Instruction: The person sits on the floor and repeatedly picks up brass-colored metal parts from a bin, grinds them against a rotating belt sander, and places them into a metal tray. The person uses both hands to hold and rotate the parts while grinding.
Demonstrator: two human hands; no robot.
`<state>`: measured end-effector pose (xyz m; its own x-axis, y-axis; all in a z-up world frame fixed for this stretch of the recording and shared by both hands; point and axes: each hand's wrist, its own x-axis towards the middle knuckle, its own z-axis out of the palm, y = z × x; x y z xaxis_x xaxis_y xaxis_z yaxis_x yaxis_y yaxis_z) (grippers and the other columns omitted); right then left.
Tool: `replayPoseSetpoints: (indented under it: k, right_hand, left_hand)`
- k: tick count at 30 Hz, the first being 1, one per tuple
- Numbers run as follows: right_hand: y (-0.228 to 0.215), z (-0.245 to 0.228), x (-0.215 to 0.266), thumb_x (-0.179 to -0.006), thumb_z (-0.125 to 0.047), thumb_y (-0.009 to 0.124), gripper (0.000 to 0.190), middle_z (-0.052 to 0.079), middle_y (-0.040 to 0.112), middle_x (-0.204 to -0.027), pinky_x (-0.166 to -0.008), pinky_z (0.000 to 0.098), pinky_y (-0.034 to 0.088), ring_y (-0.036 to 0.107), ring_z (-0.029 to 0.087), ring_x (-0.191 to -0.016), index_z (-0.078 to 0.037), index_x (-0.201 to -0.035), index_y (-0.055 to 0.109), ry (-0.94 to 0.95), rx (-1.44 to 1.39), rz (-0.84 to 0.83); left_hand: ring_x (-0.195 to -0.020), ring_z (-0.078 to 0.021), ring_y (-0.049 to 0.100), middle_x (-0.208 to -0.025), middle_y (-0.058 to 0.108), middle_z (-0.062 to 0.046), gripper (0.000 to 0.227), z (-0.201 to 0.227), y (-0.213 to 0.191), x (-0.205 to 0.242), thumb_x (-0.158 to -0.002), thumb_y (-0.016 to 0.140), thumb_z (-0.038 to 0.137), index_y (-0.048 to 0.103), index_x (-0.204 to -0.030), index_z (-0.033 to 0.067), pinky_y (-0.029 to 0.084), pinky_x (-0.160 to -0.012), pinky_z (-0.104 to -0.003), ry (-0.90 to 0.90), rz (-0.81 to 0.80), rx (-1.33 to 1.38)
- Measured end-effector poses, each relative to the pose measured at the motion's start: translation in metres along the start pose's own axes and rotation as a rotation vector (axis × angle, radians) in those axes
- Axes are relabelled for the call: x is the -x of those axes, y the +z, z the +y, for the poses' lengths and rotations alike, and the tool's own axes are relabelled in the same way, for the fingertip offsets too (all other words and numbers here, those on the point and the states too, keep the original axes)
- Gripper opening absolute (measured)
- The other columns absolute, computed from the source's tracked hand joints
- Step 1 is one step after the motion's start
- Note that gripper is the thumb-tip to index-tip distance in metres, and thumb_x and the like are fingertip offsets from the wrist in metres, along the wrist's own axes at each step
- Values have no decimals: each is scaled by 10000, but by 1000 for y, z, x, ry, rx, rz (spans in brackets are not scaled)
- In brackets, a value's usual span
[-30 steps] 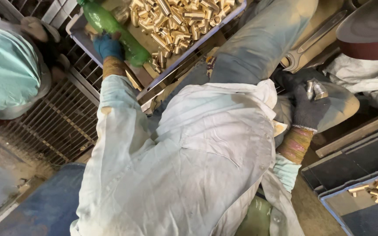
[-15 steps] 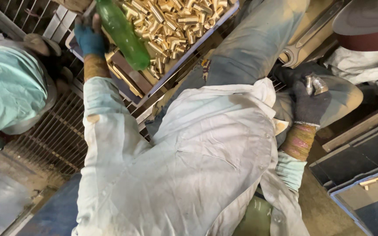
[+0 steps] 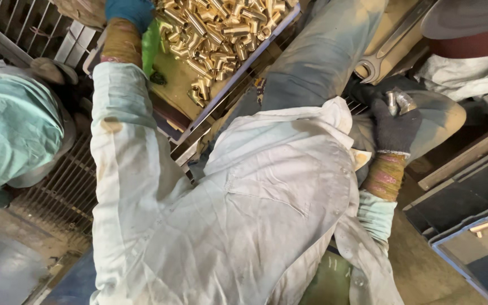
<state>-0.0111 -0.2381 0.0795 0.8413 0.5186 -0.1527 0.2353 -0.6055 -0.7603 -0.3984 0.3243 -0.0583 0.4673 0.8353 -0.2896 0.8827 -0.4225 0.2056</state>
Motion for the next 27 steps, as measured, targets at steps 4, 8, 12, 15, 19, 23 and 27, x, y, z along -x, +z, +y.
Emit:
replayPoseSetpoints:
  k: [4, 8, 12, 15, 19, 23, 27]
  right_hand:
    - [-4, 0, 1, -930, -142, 840, 300, 97, 747, -1039, -871, 315, 545, 662, 176, -912, 29, -1155, 742, 54, -46, -75]
    - [-3, 11, -2, -924, -150, 850, 323, 93, 752, -1077, -900, 318, 555, 684, 179, -961, 16, -1173, 729, 34, -66, -71]
    - [0, 27, 1, -935, -190, 874, 360, 130, 760, -1113, -927, 358, 566, 725, 243, -1005, -3, -1209, 732, -39, -12, -22]
    - [3, 33, 4, -886, -158, 889, 402, 214, 718, -1154, -911, 430, 538, 689, 355, -1041, 9, -1225, 751, -175, 153, 87]
    - [-2, 29, 3, -961, -215, 859, 311, 140, 770, -1113, -944, 405, 573, 745, 298, -1029, -51, -1204, 759, -108, 59, 0]
    - [-5, 17, 5, -971, -199, 840, 291, 127, 778, -1100, -919, 384, 581, 756, 262, -1011, -45, -1203, 758, -103, 2, 7]
    - [-6, 9, 2, -926, -194, 841, 313, 107, 778, -1050, -859, 356, 579, 751, 224, -951, -38, -1181, 748, 23, -50, -16]
  left_hand:
    - [-980, -379, 677, -1042, 722, -178, 163, 3, 2, 4, -953, 724, 231, 695, -1061, 113, 539, -859, -464, 0, -9, -30]
    - [-963, -390, 684, -1016, 730, -174, 137, -5, 13, 25, -942, 703, 243, 722, -1038, 147, 541, -842, -477, -32, -3, -49]
    - [-904, -408, 685, -943, 732, -174, 139, -4, 28, 31, -894, 708, 218, 733, -1017, 159, 535, -785, -504, 75, 98, -38]
    - [-878, -436, 674, -918, 720, -207, 238, -2, 35, 28, -866, 742, 220, 708, -1072, 108, 518, -742, -535, 150, 125, -72]
    - [-870, -445, 672, -917, 713, -220, 258, 9, 36, 18, -809, 791, 259, 712, -999, 105, 522, -734, -543, 128, 91, -144]
    - [-932, -418, 686, -988, 714, -217, 187, 22, -4, 19, -870, 742, 233, 731, -1015, 116, 546, -821, -500, 74, -76, -144]
    - [-896, -205, 614, -968, 629, -73, 240, 61, -78, 54, -891, 745, 24, 592, -1073, 57, 533, -798, -344, 358, 97, 326]
